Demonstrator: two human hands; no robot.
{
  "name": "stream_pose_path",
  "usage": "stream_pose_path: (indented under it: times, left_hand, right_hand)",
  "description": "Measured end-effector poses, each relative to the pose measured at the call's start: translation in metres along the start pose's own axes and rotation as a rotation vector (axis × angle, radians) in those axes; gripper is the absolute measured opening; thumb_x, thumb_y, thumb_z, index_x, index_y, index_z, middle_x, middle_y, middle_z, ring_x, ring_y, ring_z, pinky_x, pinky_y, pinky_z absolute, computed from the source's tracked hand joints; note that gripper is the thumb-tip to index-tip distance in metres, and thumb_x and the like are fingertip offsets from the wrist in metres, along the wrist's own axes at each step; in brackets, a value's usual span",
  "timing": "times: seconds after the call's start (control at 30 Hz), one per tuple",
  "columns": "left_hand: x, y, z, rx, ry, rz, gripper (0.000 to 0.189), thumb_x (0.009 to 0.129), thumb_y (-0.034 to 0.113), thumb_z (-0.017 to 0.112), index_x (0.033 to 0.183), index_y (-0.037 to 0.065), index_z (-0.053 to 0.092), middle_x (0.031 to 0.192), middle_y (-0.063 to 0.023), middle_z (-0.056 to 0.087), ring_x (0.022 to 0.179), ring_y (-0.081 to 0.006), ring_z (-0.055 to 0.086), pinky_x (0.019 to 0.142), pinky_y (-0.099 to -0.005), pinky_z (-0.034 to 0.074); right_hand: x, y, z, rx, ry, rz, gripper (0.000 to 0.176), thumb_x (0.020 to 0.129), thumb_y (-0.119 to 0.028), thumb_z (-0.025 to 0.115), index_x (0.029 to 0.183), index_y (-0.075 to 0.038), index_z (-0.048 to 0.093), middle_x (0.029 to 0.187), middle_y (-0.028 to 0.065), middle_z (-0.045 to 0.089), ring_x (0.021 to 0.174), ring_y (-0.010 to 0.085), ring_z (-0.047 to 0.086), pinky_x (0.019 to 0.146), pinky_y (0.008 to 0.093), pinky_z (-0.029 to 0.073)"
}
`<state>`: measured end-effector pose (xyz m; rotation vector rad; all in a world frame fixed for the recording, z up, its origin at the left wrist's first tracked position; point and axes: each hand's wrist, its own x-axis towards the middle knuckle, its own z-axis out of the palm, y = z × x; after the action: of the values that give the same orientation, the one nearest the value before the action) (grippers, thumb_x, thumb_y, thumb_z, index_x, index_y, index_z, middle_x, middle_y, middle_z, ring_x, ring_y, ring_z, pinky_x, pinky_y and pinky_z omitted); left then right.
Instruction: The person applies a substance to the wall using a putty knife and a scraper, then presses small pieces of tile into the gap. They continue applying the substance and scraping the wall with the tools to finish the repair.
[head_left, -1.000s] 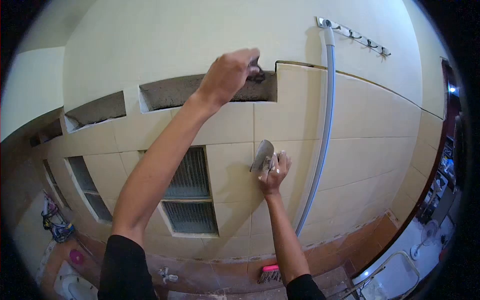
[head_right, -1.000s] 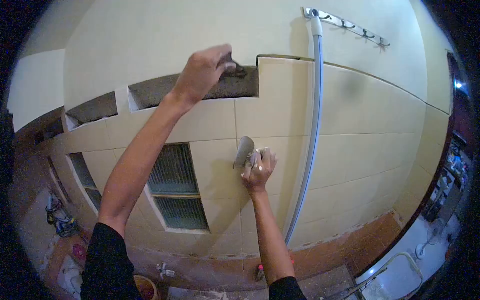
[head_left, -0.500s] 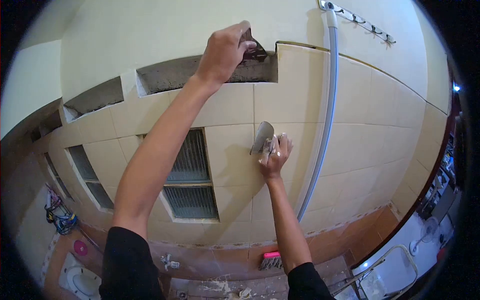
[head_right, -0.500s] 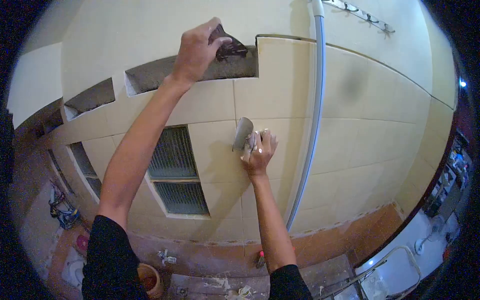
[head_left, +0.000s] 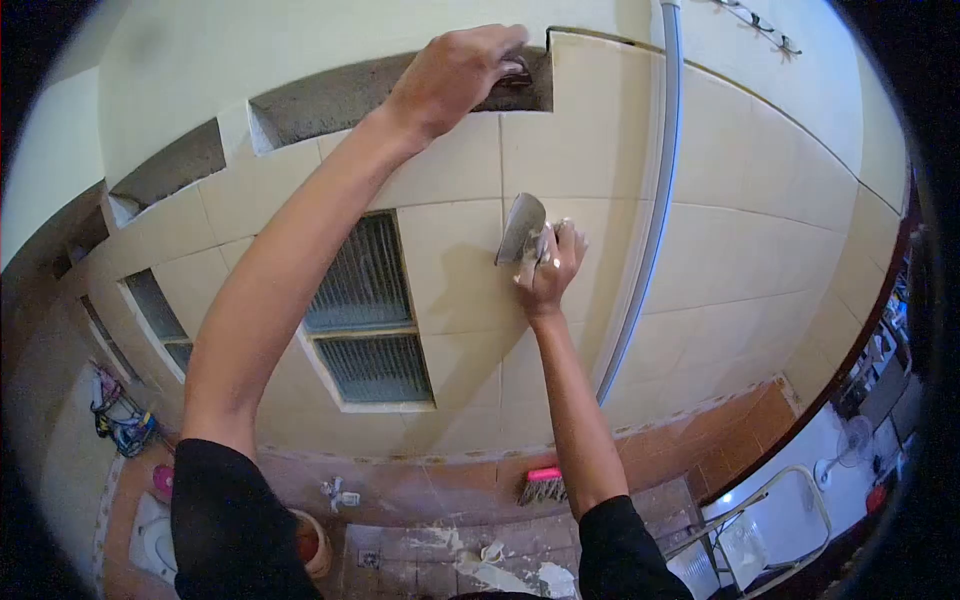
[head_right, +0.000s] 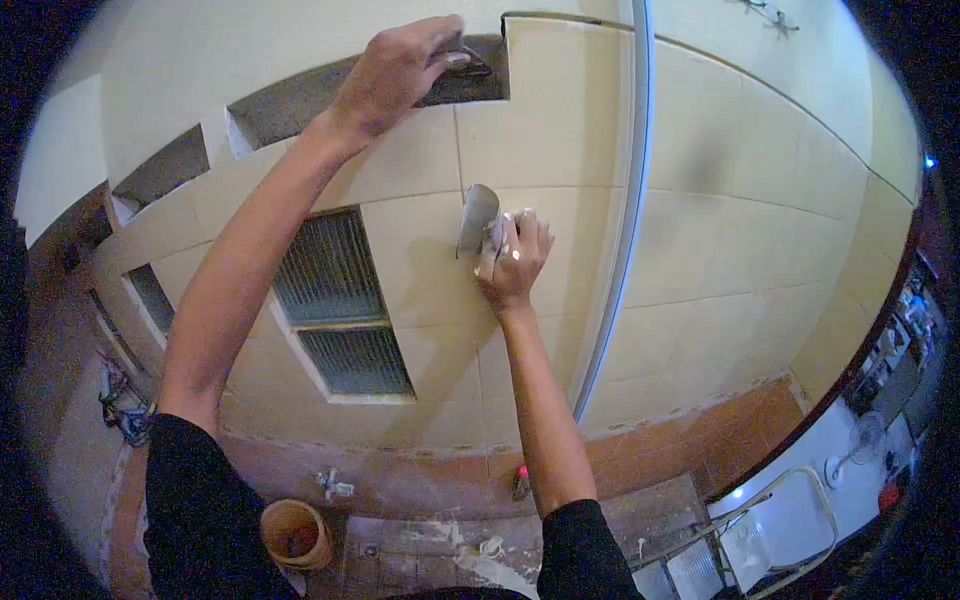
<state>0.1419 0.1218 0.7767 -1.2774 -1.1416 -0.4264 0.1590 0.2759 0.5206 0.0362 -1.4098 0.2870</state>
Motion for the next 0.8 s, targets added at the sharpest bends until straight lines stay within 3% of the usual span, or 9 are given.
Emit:
stream_pose_path:
  times: [0.03,0.1,0.17,0.3,0.43,0.5,0.67,0.7,0.8]
  left_hand:
    - [-0.005,0.001,0.005,0.008,-0.041,0.116,0.015,0.086,0.015,0.064,0.084,0.001,0.061,0.079,-0.0176,0.065,0.078,-0.0355,0.066,0.067,-0.0397,0.053]
    - [0.015,0.004,-0.021,-0.028,-0.11,-0.328,0.017,0.084,0.002,0.068,0.088,-0.005,0.053,0.077,-0.0168,0.061,0.069,-0.0187,0.057,0.064,-0.0379,0.049]
    - [0.01,0.009,-0.011,-0.135,-0.09,-0.091,0.014,0.084,0.001,0.066,0.085,-0.005,0.053,0.072,-0.016,0.059,0.064,-0.0174,0.053,0.061,-0.037,0.047]
    - [0.011,0.001,-0.017,-0.106,-0.117,-0.075,0.012,0.083,0.0,0.065,0.083,-0.005,0.054,0.073,-0.0169,0.06,0.064,-0.0181,0.053,0.062,-0.0376,0.047]
    - [-0.002,0.011,-0.003,-0.141,-0.089,0.131,0.015,0.081,0.001,0.067,0.086,-0.007,0.055,0.078,-0.0196,0.063,0.068,-0.0233,0.059,0.065,-0.0379,0.05]
    - [0.014,0.015,-0.018,-0.072,-0.055,-0.167,0.018,0.08,0.002,0.069,0.087,-0.007,0.055,0.081,-0.0215,0.064,0.071,-0.0285,0.063,0.067,-0.0389,0.05]
    - [0.024,0.03,-0.042,0.0,-0.085,-0.314,0.019,0.08,0.002,0.071,0.085,-0.005,0.053,0.08,-0.0227,0.063,0.07,-0.0283,0.062,0.069,-0.0407,0.049]
    - [0.02,0.023,-0.033,-0.002,-0.087,-0.303,0.019,0.08,0.002,0.071,0.085,-0.005,0.053,0.08,-0.0227,0.063,0.07,-0.0283,0.062,0.069,-0.0407,0.049]
    - [0.0,0.01,-0.009,-0.041,-0.158,0.086,0.019,0.083,0.002,0.069,0.088,-0.006,0.052,0.079,-0.0224,0.062,0.068,-0.0239,0.06,0.066,-0.0416,0.049]
  right_hand:
    - [-0.002,-0.001,0.001,-0.002,-0.011,0.003,0.028,0.068,-0.017,0.057,0.088,0.002,0.061,0.087,0.0159,0.049,0.08,0.0346,0.047,0.071,0.0447,0.036]
    - [-0.001,-0.005,0.002,-0.001,0.015,-0.007,0.028,0.068,-0.017,0.057,0.088,0.002,0.061,0.087,0.0156,0.049,0.08,0.0344,0.047,0.071,0.0446,0.036]
    - [0.001,-0.003,0.0,-0.021,0.047,-0.021,0.028,0.067,-0.017,0.056,0.088,0.001,0.061,0.087,0.0153,0.049,0.081,0.0342,0.047,0.071,0.0446,0.036]
    - [0.0,-0.001,0.004,0.004,0.022,-0.014,0.026,0.067,-0.016,0.057,0.087,0.0,0.06,0.087,0.0138,0.05,0.081,0.0331,0.047,0.072,0.0436,0.036]
    - [-0.001,-0.003,-0.002,0.023,-0.042,0.017,0.026,0.065,-0.016,0.057,0.086,-0.002,0.06,0.087,0.0128,0.05,0.081,0.0322,0.047,0.073,0.043,0.036]
    - [0.002,-0.006,0.0,0.029,-0.027,0.019,0.025,0.065,-0.016,0.056,0.086,-0.002,0.06,0.086,0.0126,0.049,0.081,0.032,0.046,0.073,0.0428,0.036]
    - [0.0,-0.003,0.004,0.007,0.021,0.011,0.024,0.065,-0.016,0.056,0.084,-0.002,0.059,0.085,0.0123,0.048,0.079,0.0315,0.046,0.072,0.042,0.036]
    - [0.0,-0.003,0.004,0.002,0.011,0.021,0.024,0.065,-0.017,0.056,0.084,-0.002,0.059,0.086,0.0127,0.048,0.079,0.032,0.046,0.072,0.0422,0.036]
    - [-0.002,-0.003,0.001,-0.002,-0.004,0.021,0.026,0.065,-0.019,0.057,0.084,-0.002,0.059,0.087,0.0133,0.049,0.079,0.0329,0.046,0.072,0.0427,0.036]
